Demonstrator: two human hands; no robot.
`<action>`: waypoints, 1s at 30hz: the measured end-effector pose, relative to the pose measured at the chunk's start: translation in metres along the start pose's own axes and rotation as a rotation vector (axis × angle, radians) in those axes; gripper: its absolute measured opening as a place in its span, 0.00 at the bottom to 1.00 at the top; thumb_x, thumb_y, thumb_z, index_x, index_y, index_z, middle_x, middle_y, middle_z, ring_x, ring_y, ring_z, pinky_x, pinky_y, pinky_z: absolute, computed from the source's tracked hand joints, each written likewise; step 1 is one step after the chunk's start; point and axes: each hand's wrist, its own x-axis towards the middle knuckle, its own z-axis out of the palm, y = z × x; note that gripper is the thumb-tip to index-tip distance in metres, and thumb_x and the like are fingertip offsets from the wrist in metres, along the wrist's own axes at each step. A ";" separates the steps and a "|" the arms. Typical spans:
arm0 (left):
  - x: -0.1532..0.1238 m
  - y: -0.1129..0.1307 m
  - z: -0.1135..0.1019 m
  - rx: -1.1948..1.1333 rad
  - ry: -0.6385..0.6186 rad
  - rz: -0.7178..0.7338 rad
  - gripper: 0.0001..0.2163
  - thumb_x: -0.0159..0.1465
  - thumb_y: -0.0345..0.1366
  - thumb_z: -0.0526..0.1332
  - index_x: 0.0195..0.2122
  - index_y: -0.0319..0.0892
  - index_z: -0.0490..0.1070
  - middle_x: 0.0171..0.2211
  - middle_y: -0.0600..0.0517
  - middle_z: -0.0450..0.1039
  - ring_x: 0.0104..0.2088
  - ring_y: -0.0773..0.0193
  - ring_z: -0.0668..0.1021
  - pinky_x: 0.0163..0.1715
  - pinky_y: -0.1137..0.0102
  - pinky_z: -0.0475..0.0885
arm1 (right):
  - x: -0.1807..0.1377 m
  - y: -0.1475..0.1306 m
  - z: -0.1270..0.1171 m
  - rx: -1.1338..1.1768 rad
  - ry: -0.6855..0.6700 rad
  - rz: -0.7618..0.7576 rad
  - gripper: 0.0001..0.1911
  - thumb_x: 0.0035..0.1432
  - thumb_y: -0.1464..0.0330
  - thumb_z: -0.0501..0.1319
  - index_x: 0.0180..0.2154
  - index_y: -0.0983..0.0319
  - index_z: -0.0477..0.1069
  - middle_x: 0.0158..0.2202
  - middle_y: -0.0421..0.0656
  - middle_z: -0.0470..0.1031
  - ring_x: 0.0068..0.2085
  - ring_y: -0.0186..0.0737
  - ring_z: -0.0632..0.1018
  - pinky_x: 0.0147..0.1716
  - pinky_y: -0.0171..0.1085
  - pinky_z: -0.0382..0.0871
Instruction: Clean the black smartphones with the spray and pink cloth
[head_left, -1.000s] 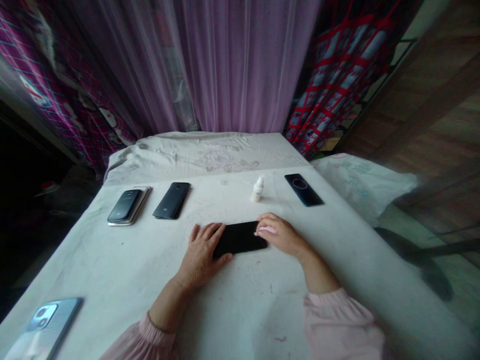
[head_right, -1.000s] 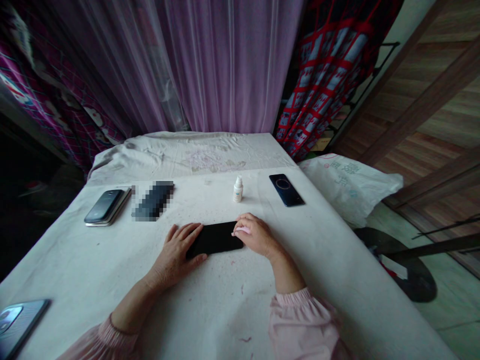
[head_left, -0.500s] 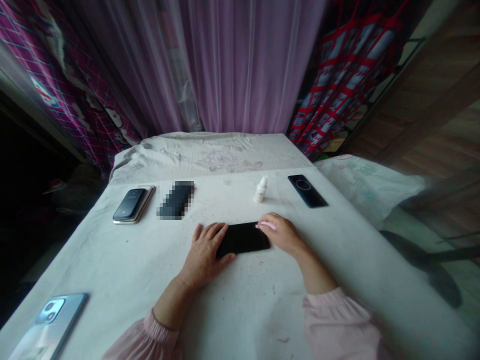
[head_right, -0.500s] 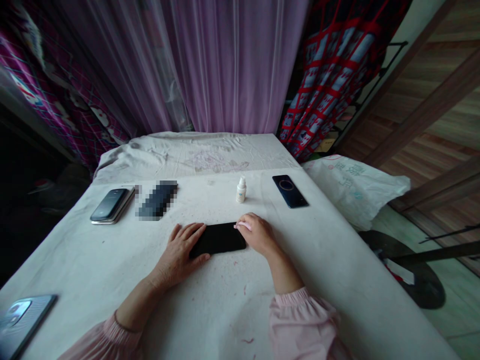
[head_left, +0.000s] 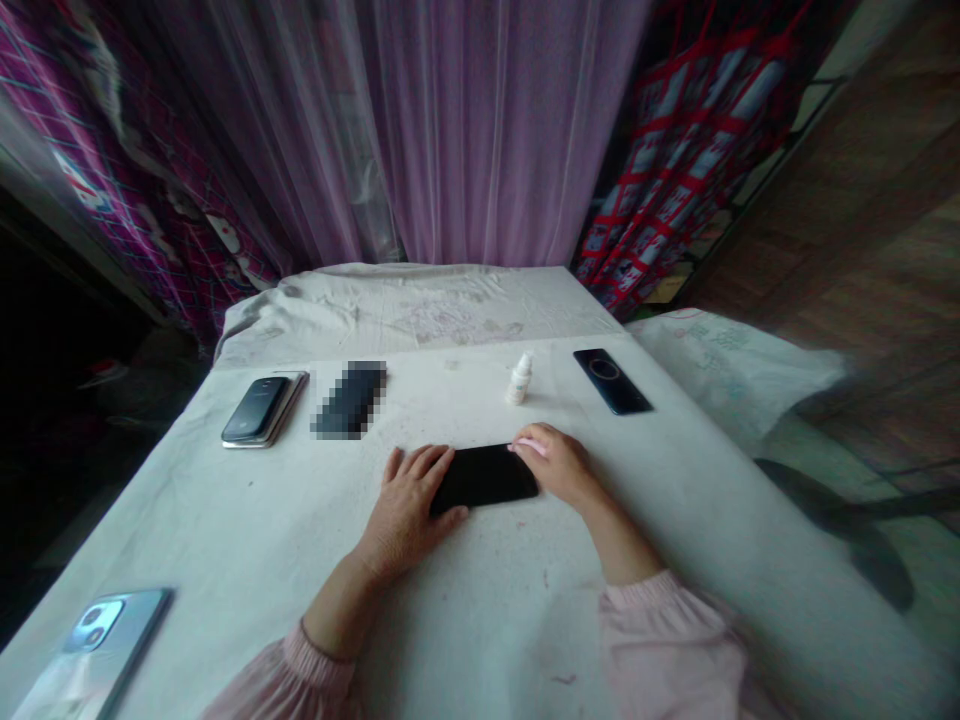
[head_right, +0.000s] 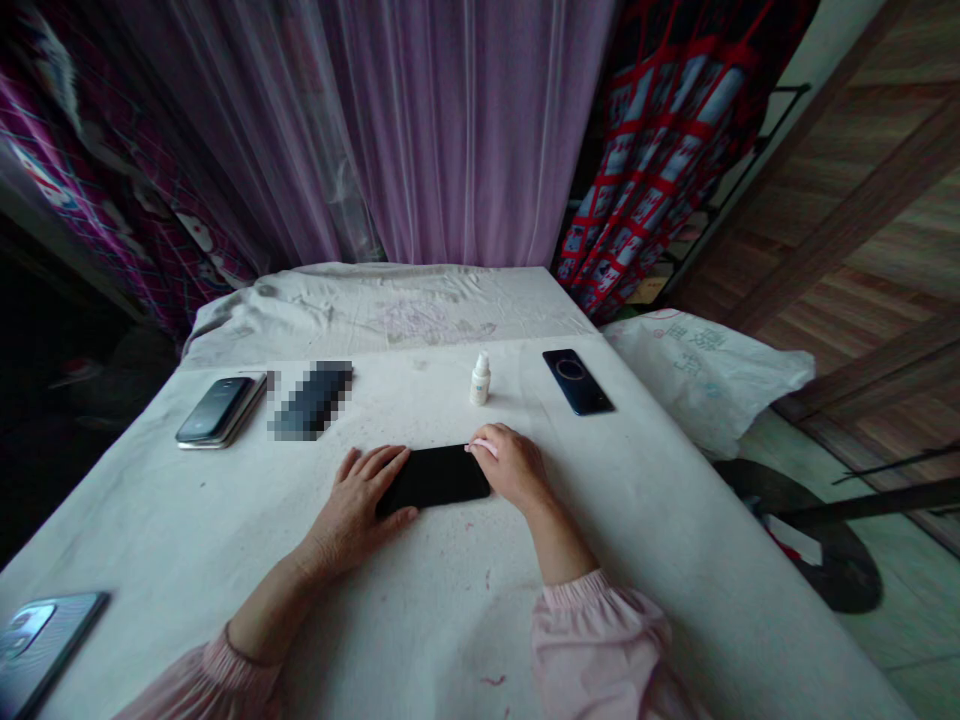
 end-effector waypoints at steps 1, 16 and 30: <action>0.000 0.000 0.000 -0.001 0.003 0.001 0.30 0.62 0.46 0.61 0.63 0.44 0.57 0.59 0.42 0.65 0.59 0.47 0.66 0.61 0.44 0.48 | 0.000 -0.001 0.002 -0.028 0.022 0.033 0.07 0.57 0.67 0.57 0.31 0.57 0.73 0.33 0.40 0.77 0.35 0.39 0.76 0.35 0.35 0.65; -0.001 -0.001 0.001 0.001 0.016 0.009 0.30 0.62 0.46 0.61 0.63 0.44 0.57 0.59 0.41 0.65 0.59 0.48 0.66 0.61 0.43 0.48 | -0.008 0.016 -0.020 0.279 -0.292 -0.108 0.06 0.51 0.71 0.60 0.27 0.60 0.75 0.46 0.45 0.71 0.51 0.42 0.73 0.50 0.39 0.65; 0.000 0.000 0.000 -0.004 0.002 0.006 0.29 0.62 0.46 0.61 0.63 0.44 0.57 0.59 0.42 0.65 0.59 0.48 0.66 0.60 0.43 0.48 | 0.000 0.003 0.000 0.018 0.022 0.025 0.07 0.56 0.67 0.57 0.31 0.57 0.73 0.32 0.40 0.77 0.34 0.39 0.75 0.35 0.35 0.65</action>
